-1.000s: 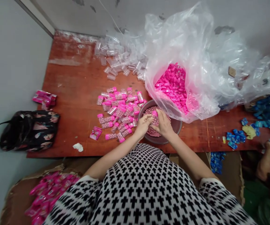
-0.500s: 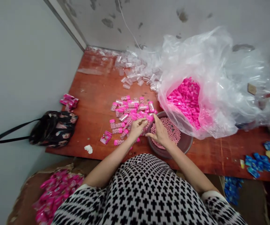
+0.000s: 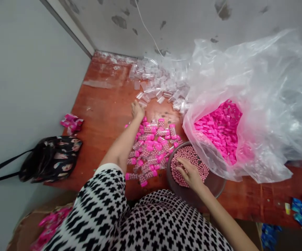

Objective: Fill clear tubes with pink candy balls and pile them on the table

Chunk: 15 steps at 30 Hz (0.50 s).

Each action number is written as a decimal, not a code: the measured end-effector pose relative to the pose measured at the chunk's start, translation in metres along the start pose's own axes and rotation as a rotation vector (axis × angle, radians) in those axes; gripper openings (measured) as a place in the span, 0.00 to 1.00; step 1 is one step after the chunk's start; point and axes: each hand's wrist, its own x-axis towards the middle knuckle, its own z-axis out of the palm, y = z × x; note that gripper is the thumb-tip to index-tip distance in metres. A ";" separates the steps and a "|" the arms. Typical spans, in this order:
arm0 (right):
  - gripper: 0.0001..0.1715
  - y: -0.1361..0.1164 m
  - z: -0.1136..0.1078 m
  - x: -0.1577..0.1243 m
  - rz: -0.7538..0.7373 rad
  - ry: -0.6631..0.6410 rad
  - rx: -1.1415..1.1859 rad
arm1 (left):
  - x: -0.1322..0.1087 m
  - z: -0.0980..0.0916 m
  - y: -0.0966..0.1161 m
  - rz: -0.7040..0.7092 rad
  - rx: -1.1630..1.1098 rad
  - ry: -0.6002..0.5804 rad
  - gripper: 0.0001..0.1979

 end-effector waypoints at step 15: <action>0.36 -0.001 -0.037 0.041 -0.004 -0.044 -0.221 | -0.116 -0.032 0.018 0.258 -0.259 -0.457 0.07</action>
